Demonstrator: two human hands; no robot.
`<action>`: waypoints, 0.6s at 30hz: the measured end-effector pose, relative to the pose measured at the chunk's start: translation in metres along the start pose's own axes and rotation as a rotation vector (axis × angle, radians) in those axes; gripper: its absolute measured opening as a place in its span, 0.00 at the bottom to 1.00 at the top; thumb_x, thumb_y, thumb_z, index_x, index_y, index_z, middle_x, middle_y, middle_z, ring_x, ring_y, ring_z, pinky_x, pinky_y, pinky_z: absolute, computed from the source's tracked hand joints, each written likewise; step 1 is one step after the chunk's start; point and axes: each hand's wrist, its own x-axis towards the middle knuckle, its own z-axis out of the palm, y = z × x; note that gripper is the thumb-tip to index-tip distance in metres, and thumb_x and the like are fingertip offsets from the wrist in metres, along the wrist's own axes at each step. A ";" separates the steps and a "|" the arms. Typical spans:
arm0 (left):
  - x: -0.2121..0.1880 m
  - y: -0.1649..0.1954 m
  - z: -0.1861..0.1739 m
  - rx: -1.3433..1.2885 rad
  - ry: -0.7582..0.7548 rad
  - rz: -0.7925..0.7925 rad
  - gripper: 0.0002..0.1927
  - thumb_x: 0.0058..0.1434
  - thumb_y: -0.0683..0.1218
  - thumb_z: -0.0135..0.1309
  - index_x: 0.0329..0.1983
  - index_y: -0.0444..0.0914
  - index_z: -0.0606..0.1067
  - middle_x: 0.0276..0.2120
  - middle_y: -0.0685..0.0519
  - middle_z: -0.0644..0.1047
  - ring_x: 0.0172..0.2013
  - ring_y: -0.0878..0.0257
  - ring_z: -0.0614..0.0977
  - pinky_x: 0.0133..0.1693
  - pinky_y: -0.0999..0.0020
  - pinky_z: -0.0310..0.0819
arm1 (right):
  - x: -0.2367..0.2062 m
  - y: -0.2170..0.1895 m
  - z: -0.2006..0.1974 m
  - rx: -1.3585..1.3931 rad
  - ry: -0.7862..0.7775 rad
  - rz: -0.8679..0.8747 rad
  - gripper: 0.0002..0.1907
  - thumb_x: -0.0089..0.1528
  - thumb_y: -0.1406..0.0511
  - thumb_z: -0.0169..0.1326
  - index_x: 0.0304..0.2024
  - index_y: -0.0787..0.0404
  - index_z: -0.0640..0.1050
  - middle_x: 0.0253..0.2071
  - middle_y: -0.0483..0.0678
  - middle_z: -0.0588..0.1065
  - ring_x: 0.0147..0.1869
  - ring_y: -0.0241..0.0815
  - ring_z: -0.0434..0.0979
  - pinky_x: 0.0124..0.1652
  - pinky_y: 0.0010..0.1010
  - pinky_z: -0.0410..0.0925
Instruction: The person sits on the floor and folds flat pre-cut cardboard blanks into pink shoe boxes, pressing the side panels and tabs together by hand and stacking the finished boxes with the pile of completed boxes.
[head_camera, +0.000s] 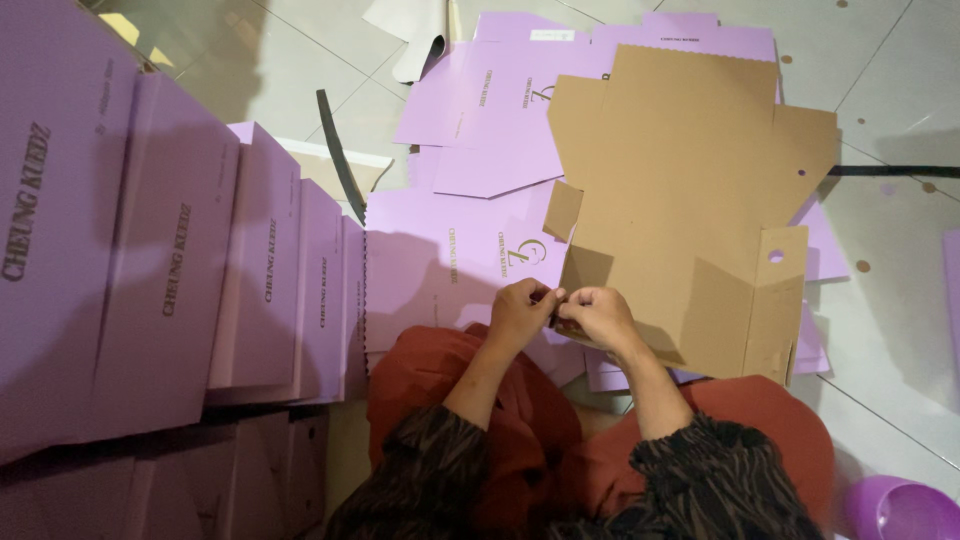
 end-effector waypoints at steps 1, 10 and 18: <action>0.000 -0.001 0.000 -0.013 -0.014 0.001 0.18 0.61 0.55 0.60 0.36 0.34 0.81 0.30 0.46 0.84 0.29 0.59 0.86 0.33 0.65 0.81 | 0.001 0.001 0.000 -0.027 0.006 -0.013 0.06 0.56 0.68 0.62 0.26 0.64 0.81 0.25 0.47 0.79 0.28 0.34 0.77 0.30 0.26 0.71; 0.001 -0.014 0.001 0.061 0.097 0.094 0.16 0.60 0.52 0.59 0.33 0.33 0.81 0.29 0.42 0.82 0.31 0.51 0.85 0.36 0.58 0.78 | 0.000 -0.002 -0.003 0.230 -0.091 0.123 0.08 0.59 0.68 0.61 0.26 0.65 0.78 0.23 0.47 0.76 0.25 0.35 0.74 0.26 0.25 0.70; 0.001 -0.019 0.001 0.240 0.152 0.122 0.15 0.65 0.49 0.52 0.33 0.32 0.77 0.32 0.38 0.80 0.37 0.41 0.81 0.42 0.47 0.73 | 0.003 0.002 0.000 0.222 -0.066 0.073 0.09 0.59 0.69 0.60 0.23 0.64 0.76 0.22 0.48 0.75 0.23 0.35 0.73 0.24 0.26 0.68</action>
